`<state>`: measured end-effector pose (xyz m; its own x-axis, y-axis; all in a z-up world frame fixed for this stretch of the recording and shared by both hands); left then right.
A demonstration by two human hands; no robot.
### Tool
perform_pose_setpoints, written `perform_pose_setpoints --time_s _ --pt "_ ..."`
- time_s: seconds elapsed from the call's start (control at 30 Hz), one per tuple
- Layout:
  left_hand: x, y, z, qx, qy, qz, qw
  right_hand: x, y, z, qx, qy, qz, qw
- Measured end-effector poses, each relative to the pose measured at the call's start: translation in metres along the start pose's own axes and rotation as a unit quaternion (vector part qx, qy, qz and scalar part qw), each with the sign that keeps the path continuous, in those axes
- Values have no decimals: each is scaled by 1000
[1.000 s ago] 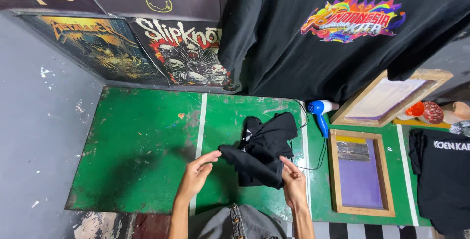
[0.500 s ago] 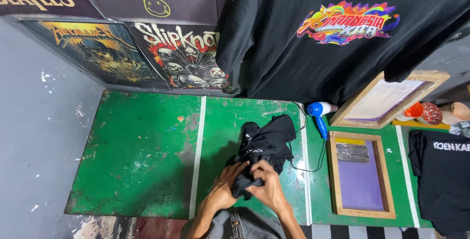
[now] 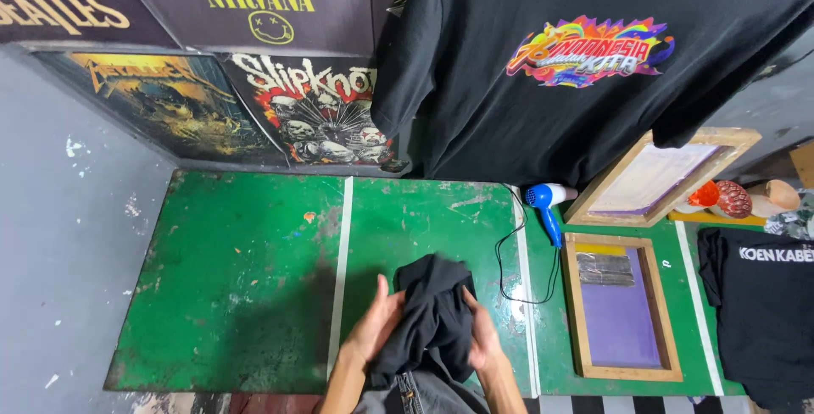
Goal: Inspecting and folding printed t-shirts on a workstation in a printing shop.
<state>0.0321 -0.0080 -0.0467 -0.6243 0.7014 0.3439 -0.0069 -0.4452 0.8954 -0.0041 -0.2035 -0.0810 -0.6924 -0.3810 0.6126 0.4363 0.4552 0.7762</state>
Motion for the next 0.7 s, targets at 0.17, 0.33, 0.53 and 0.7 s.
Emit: perform_pose_setpoints --time_s 0.17,0.33,0.53,0.7 --pt "10 -49 -16 -273 5 92 958 36 27 0 118 -21 105 987" --pt "22 -15 -2 -421 -7 1 907 61 54 -3 280 -121 230 924" --pt "13 -32 13 -350 19 21 936 74 68 -19 307 -169 247 904" --pt "1 -75 -1 -104 64 39 992 59 46 -23 350 -115 224 902"
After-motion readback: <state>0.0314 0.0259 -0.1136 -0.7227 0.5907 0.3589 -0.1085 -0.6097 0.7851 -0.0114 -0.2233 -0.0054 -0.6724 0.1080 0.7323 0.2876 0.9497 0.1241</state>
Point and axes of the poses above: each hand's wrist, its own x-axis away from the middle knuckle, its own y-axis out of the palm, z = x × y, the point moved 2 cm from there along -x, towards the middle knuckle, and after that the axes turned 11 degrees about x, right-handed, at the moved point
